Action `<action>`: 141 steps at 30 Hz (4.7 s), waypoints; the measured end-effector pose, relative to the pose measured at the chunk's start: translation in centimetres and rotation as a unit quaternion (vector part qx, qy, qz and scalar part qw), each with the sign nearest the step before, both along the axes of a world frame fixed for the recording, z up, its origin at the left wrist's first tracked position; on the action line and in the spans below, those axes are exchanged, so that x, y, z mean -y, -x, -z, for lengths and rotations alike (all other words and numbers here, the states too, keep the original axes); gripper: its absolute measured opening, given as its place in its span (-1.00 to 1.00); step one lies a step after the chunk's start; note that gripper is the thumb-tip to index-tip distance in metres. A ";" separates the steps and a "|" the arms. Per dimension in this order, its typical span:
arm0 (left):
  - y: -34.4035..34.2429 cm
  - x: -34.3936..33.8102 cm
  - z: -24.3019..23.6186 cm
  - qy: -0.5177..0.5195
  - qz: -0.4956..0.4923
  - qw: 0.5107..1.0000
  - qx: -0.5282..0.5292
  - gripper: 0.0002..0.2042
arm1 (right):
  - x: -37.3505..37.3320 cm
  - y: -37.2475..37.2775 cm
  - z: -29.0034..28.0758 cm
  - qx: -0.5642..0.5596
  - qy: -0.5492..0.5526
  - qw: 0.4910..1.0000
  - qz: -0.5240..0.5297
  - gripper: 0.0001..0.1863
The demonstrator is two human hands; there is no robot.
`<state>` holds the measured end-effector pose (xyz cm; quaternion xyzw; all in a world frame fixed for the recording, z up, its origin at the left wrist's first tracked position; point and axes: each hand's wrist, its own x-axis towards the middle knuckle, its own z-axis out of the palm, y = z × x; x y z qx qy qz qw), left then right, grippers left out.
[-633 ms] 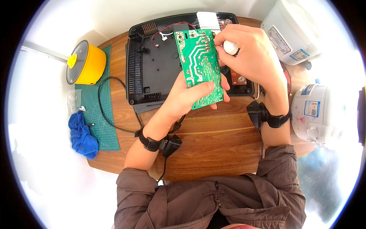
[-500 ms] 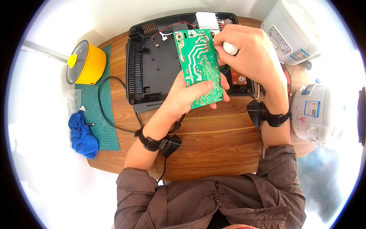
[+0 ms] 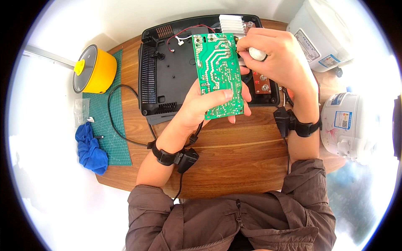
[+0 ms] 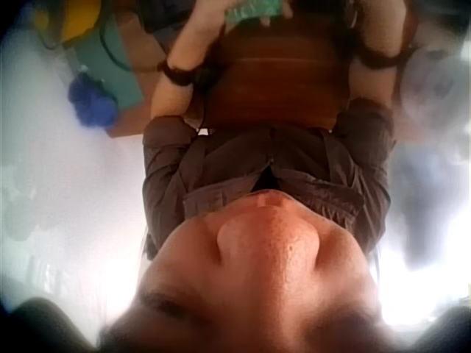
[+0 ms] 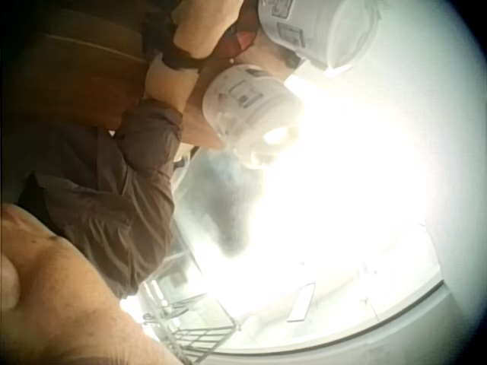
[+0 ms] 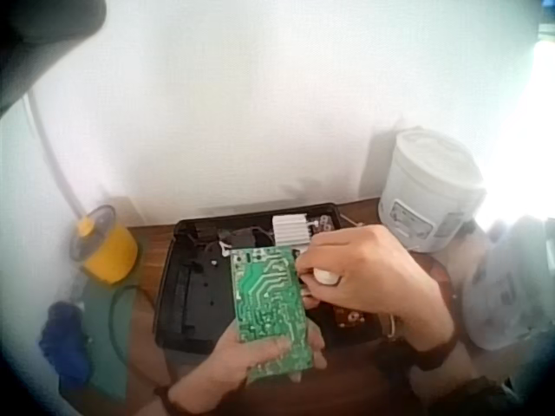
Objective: The person removes a circuit board from a disassembled appliance, uses a screwdriver to adjust components on the board, and then reinserts the board into the appliance housing.
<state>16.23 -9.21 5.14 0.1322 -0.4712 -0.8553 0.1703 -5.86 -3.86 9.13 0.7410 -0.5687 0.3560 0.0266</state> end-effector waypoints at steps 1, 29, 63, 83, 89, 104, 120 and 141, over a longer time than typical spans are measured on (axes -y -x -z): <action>0.0 0.0 0.0 -0.003 0.003 1.000 0.000 -0.33 | 0.0 0.1 0.0 0.006 -0.003 1.000 -0.003 -0.91; -0.1 0.2 0.4 0.008 0.018 1.000 -0.014 -0.40 | 0.2 0.4 0.1 0.045 -0.005 0.998 -0.037 -0.85; -0.1 0.2 0.5 -0.007 -0.001 1.000 -0.018 -0.47 | 0.0 0.4 0.0 0.001 -0.005 1.000 -0.013 -0.87; -0.2 0.7 1.1 -0.053 0.020 0.997 -0.045 -0.57 | -3.4 -0.2 -4.7 0.161 0.073 0.984 0.036 -0.43; -0.2 0.9 1.2 -0.055 0.019 0.997 -0.053 -0.56 | -2.9 -0.4 -5.0 0.306 0.209 0.929 -0.024 -0.30; -0.3 0.7 1.0 -0.045 0.002 0.998 -0.038 -0.54 | -2.2 -0.6 -4.3 0.306 0.282 0.897 -0.149 -0.30; 0.1 0.4 0.7 -0.036 0.004 0.999 -0.035 -0.53 | -1.9 -0.7 -4.4 0.283 0.279 0.905 -0.151 -0.28; 0.1 0.4 0.7 -0.024 0.011 1.000 -0.016 -0.59 | -2.4 0.9 -4.4 0.056 0.266 0.954 0.128 -0.42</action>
